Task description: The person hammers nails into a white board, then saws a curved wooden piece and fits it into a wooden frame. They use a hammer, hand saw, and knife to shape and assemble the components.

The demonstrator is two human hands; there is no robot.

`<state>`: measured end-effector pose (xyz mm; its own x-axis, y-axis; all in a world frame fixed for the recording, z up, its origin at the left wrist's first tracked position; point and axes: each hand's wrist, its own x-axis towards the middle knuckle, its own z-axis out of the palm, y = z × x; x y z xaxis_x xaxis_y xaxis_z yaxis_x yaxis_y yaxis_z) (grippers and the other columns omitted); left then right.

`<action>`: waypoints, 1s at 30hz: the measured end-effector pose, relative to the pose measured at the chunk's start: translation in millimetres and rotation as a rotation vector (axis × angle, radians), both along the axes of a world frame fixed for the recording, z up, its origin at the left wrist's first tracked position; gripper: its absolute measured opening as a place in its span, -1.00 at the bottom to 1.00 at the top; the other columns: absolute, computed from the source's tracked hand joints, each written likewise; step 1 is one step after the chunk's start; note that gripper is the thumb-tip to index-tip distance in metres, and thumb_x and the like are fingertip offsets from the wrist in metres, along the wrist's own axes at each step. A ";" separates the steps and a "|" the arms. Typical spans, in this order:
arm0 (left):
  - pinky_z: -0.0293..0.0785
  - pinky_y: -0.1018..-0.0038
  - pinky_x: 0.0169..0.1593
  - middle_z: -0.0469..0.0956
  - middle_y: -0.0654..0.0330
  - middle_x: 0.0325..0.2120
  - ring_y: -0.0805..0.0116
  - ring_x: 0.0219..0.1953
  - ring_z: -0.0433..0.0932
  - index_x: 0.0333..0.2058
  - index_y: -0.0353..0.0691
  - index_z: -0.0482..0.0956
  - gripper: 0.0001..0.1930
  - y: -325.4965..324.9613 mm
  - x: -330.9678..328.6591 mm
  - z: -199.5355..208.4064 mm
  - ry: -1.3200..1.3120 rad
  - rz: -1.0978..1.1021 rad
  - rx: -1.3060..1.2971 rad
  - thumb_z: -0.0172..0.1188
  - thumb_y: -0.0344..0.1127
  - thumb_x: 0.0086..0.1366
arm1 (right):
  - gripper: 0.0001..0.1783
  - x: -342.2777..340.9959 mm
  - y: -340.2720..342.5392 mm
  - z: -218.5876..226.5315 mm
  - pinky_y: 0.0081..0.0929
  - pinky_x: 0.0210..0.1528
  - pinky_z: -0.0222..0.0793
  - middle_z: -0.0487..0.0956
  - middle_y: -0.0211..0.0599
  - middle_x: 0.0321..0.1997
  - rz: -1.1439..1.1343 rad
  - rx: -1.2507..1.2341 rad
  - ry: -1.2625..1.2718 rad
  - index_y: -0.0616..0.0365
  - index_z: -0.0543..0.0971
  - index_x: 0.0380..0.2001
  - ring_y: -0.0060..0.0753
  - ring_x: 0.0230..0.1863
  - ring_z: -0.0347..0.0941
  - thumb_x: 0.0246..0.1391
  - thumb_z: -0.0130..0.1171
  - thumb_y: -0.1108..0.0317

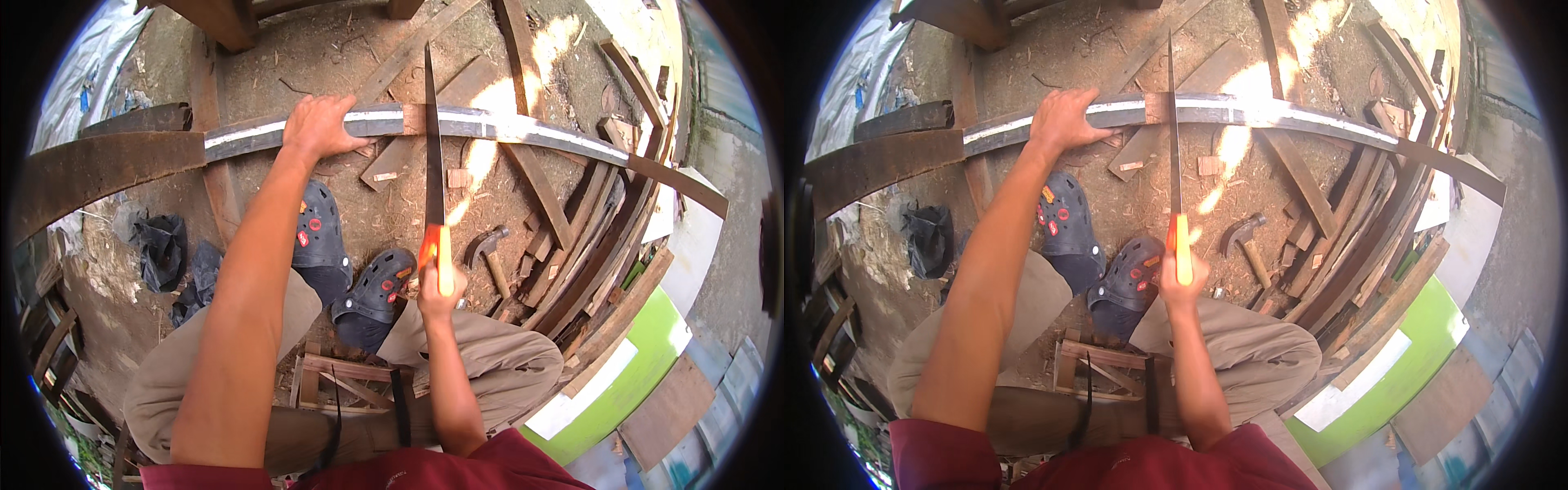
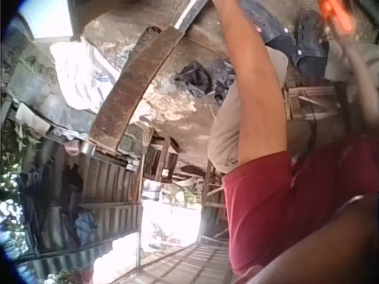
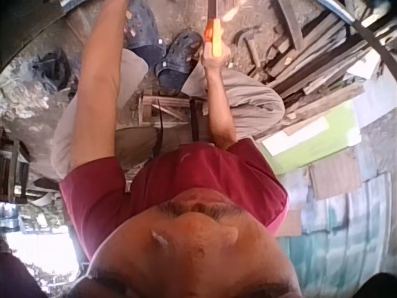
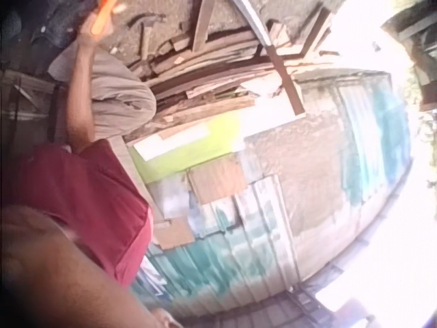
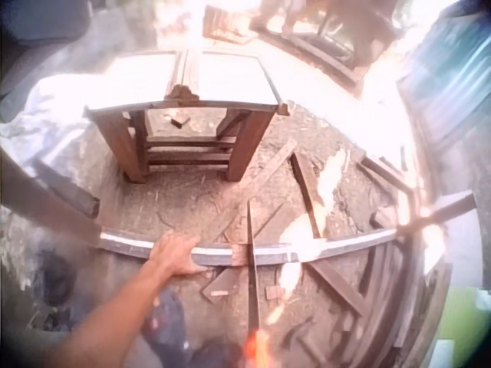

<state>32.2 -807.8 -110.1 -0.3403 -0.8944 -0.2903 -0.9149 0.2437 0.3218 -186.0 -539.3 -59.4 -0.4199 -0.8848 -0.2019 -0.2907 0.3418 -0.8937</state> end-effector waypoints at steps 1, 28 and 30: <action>0.38 0.18 0.24 0.67 0.06 -0.06 0.12 0.08 0.60 0.08 -0.03 0.58 -0.21 -0.3 0.6 0.7 -0.012 -0.007 0.025 0.45 0.32 -0.05 | -0.84 -2.3 34.0 10.0 -0.42 -0.58 0.26 0.40 -0.29 -0.71 0.020 -0.024 0.043 0.33 0.52 -0.57 -0.53 -0.67 0.36 0.07 0.12 0.54; 0.45 0.18 0.14 0.70 0.04 -0.17 0.06 -0.03 0.64 -0.06 -0.09 0.62 -0.27 -0.9 -3.6 0.4 0.045 -0.025 -0.054 0.46 0.33 -0.06 | -0.84 23.1 4.8 30.7 -0.50 -0.60 0.37 0.55 -0.33 -0.65 0.136 -0.091 -0.022 0.34 0.57 -0.52 -0.54 -0.68 0.48 0.12 0.14 0.52; 0.45 0.17 0.12 0.70 0.05 -0.18 0.07 -0.03 0.64 -0.06 -0.09 0.61 -0.28 2.4 -2.4 -1.1 0.033 -0.028 -0.104 0.46 0.31 -0.06 | -0.84 11.6 8.9 16.1 -0.49 -0.59 0.30 0.52 -0.36 -0.66 0.174 -0.125 0.048 0.33 0.56 -0.54 -0.56 -0.68 0.41 0.11 0.15 0.52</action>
